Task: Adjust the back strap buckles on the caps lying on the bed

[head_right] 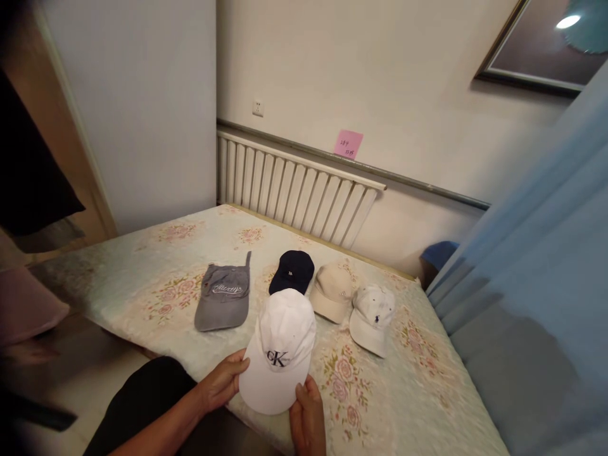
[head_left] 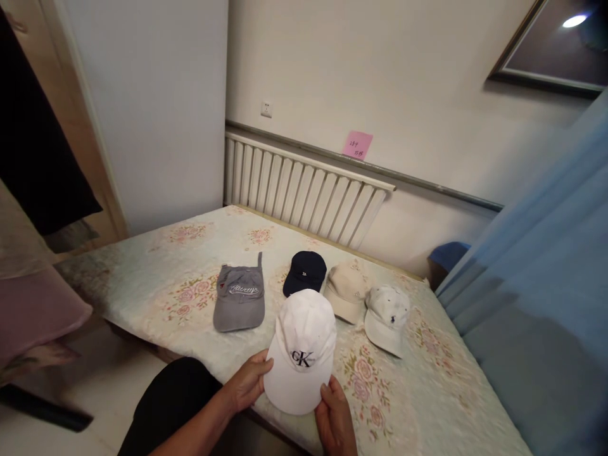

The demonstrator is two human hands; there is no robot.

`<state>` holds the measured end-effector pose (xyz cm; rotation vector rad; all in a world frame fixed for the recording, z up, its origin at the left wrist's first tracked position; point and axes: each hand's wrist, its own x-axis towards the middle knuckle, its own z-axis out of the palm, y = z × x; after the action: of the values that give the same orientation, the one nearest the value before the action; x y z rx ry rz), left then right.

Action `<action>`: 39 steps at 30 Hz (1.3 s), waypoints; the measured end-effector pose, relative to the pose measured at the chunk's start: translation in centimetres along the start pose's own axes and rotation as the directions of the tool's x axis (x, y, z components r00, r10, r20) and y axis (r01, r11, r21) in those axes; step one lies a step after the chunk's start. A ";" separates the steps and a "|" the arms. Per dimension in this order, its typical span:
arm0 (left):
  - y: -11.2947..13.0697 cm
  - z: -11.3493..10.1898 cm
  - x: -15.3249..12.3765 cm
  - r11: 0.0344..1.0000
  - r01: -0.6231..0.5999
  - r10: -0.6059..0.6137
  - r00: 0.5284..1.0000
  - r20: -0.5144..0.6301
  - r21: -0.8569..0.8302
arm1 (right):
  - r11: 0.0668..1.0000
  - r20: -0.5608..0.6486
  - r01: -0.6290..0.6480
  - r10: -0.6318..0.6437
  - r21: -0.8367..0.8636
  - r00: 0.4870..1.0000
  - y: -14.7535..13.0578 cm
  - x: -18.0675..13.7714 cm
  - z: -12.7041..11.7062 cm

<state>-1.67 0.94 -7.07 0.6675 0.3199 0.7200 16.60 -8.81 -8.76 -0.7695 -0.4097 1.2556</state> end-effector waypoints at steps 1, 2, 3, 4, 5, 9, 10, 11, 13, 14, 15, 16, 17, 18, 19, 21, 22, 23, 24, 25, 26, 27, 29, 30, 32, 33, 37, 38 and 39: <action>0.0 -0.1 0.0 1.000 0.000 0.000 1.000 0.003 0.001 | 1.000 0.003 -0.001 0.001 0.002 1.000 0.0 0.0 -0.1; -0.1 -0.2 0.0 1.000 0.000 0.000 1.000 0.002 0.003 | 1.000 0.002 -0.002 0.002 0.003 1.000 0.1 0.0 -0.1; -0.1 -0.2 0.0 1.000 0.000 0.000 1.000 -0.002 0.005 | 1.000 0.000 -0.002 0.002 0.004 1.000 0.1 0.0 -0.2; -0.1 -0.2 0.0 1.000 0.000 0.000 1.000 -0.007 0.009 | 1.000 0.000 -0.001 0.001 0.003 1.000 0.1 0.0 -0.1; -0.1 -0.3 0.0 1.000 0.000 0.000 1.000 -0.011 0.012 | 1.000 0.005 0.001 -0.001 0.003 1.000 0.1 0.0 -0.1; 0.2 -0.2 -0.1 1.000 0.001 -0.002 1.000 0.011 0.005 | 1.000 0.034 0.016 -0.016 -0.012 0.999 0.0 0.0 0.2; 0.2 -0.3 -0.1 1.000 0.004 -0.004 1.000 0.022 0.001 | 1.000 0.032 0.021 -0.020 -0.019 0.999 0.0 0.0 0.2; 0.3 -0.3 -0.1 1.000 0.005 -0.005 1.000 0.028 -0.002 | 0.999 0.027 0.024 -0.024 -0.028 0.999 0.0 0.0 0.3; 0.4 -0.5 -0.1 1.000 0.010 -0.010 0.999 0.033 -0.004 | 0.999 0.024 0.024 -0.023 -0.040 0.999 0.0 0.1 0.3; 0.4 -0.6 0.0 1.000 0.013 -0.013 0.999 0.031 -0.004 | 0.999 0.027 0.024 -0.023 -0.043 0.999 0.0 0.1 0.2; 0.5 -0.8 0.0 1.000 0.016 -0.015 1.000 0.027 -0.004 | 0.999 0.032 0.026 -0.024 -0.044 0.999 0.1 0.2 0.2; 0.5 -0.9 0.1 1.000 0.019 -0.019 1.000 0.021 -0.002 | 0.999 0.037 0.027 -0.025 -0.047 0.999 0.1 0.2 0.2; 0.5 -1.0 0.1 1.000 0.024 -0.024 1.000 0.015 0.002 | 0.998 0.039 0.027 -0.025 -0.052 0.999 0.1 0.2 0.1; 0.5 -1.2 0.2 1.000 0.029 -0.030 1.000 0.008 0.005 | 0.998 0.039 0.027 -0.024 -0.062 0.999 0.2 0.3 0.1; 0.5 -1.3 0.3 0.999 0.033 -0.033 0.999 0.001 0.008 | 0.997 0.037 0.025 -0.022 -0.075 0.999 0.2 0.3 0.1; 0.5 -1.6 0.3 0.999 0.039 -0.039 0.999 -0.013 0.013 | 0.995 0.032 0.017 -0.013 -0.102 0.999 0.2 0.3 0.1; 0.5 -1.7 0.4 0.999 0.040 -0.040 0.999 -0.018 0.014 | 0.994 0.029 0.014 -0.010 -0.111 1.000 0.3 0.3 0.1; 0.5 -1.8 0.4 0.999 0.042 -0.042 0.999 -0.021 0.016 | 0.993 0.028 0.011 -0.008 -0.116 1.000 0.3 0.4 0.1; 0.5 -1.9 0.4 0.999 0.045 -0.044 0.999 -0.024 0.020 | 0.993 0.025 0.009 -0.006 -0.116 1.000 0.4 0.4 0.0; 0.5 -2.0 0.3 0.999 0.048 -0.048 0.999 -0.026 0.025 | 0.993 0.022 0.005 -0.002 -0.115 1.000 0.4 0.4 0.0; 0.5 -2.1 0.3 0.998 0.050 -0.049 0.998 -0.029 0.031 | 0.994 0.021 0.001 0.001 -0.114 1.000 0.5 0.4 0.0; 0.5 -2.2 0.2 0.998 0.051 -0.049 0.998 -0.030 0.037 | 0.994 0.020 -0.003 0.005 -0.113 1.000 0.5 0.4 -0.1; 0.5 -2.3 0.2 0.998 0.051 -0.050 0.998 -0.029 0.047 | 0.993 0.020 -0.008 0.010 -0.116 1.000 0.5 0.5 0.0; 0.6 -2.3 0.2 0.997 0.051 -0.049 0.998 -0.028 0.051 | 0.993 0.019 -0.010 0.012 -0.120 1.000 0.5 0.5 0.0; 0.9 -2.4 0.3 0.997 0.048 -0.046 0.999 -0.026 0.057 | 0.991 0.012 -0.015 0.017 -0.130 1.000 0.4 0.6 0.3; 1.2 -2.4 0.4 0.997 0.045 -0.043 0.999 -0.025 0.061 | 0.990 0.010 -0.019 0.021 -0.139 1.000 0.3 0.6 0.5; 2.6 -2.6 1.0 0.994 0.041 -0.038 0.999 -0.033 0.102 | 0.968 -0.011 -0.039 0.038 -0.247 0.999 0.0 1.0 1.6; 3.1 -2.7 1.1 0.992 0.043 -0.038 0.998 -0.048 0.119 | 0.959 -0.021 -0.044 0.040 -0.280 0.999 -0.1 1.2 2.0; 3.5 -2.7 1.2 0.990 0.045 -0.036 0.997 -0.067 0.137 | 0.950 -0.028 -0.049 0.043 -0.309 0.999 -0.2 1.5 2.3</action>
<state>-3.91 4.97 -6.85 0.7677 0.4441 0.6853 15.60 -6.76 -7.25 -1.0631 -0.5834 1.2404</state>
